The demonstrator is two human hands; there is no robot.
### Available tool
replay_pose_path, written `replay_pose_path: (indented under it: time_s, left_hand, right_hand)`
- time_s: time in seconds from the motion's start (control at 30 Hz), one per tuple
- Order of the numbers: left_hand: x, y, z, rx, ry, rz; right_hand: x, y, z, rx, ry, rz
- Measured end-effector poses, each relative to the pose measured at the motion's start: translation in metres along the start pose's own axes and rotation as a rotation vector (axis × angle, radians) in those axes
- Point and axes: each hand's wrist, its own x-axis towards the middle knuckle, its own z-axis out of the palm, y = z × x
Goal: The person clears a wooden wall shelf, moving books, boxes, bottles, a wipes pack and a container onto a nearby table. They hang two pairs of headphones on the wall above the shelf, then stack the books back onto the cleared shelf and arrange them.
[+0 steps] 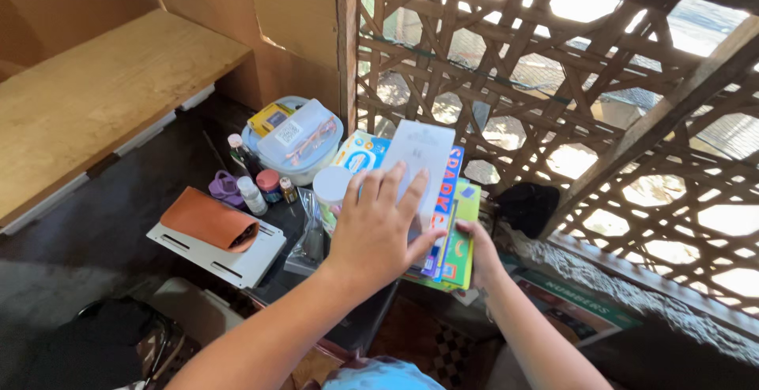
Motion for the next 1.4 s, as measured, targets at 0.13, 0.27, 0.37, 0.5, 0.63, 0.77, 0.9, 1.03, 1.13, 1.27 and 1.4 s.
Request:
replay_pose_path:
  time_s: [0.13, 0.27, 0.37, 0.5, 0.63, 0.77, 0.9, 1.03, 1.13, 1.27, 1.4]
  left_hand:
    - [-0.005, -0.001, 0.015, 0.063, 0.010, -0.010]
    - [-0.009, 0.001, 0.022, 0.116, 0.020, -0.073]
    - [-0.011, 0.003, 0.022, 0.140, 0.038, -0.104]
    - [-0.013, 0.003, 0.022, 0.161, 0.075, -0.160]
    - [-0.025, 0.001, 0.027, 0.162, 0.141, -0.157]
    - [-0.059, 0.000, 0.030, 0.186, 0.248, -0.052]
    - [-0.104, 0.000, 0.034, 0.118, 0.307, 0.031]
    - [-0.137, -0.001, 0.046, 0.074, 0.196, 0.017]
    - [-0.146, -0.001, 0.054, 0.034, 0.185, 0.017]
    - [-0.144, 0.000, 0.049, -0.020, 0.141, 0.021]
    - [-0.130, 0.000, 0.036, 0.006, 0.182, 0.071]
  right_hand:
    - [0.012, 0.006, 0.003, 0.056, -0.031, 0.033]
    - [0.017, 0.011, 0.007, 0.069, -0.011, -0.077]
    - [0.020, 0.013, 0.016, 0.117, -0.014, -0.141]
    - [0.016, 0.013, 0.028, 0.106, 0.011, -0.159]
    - [0.007, 0.008, 0.035, 0.116, 0.027, -0.157]
    - [0.002, 0.013, 0.025, 0.138, 0.104, -0.106]
    - [0.018, 0.034, -0.012, 0.235, 0.112, -0.099]
    - [0.051, 0.051, -0.068, 0.228, 0.252, -0.126]
    - [0.074, 0.038, -0.105, -0.081, 0.518, -0.458]
    - [0.077, 0.002, -0.126, -1.267, 1.109, -1.091]
    - [0.081, -0.020, -0.121, -1.675, 1.256, -0.901]
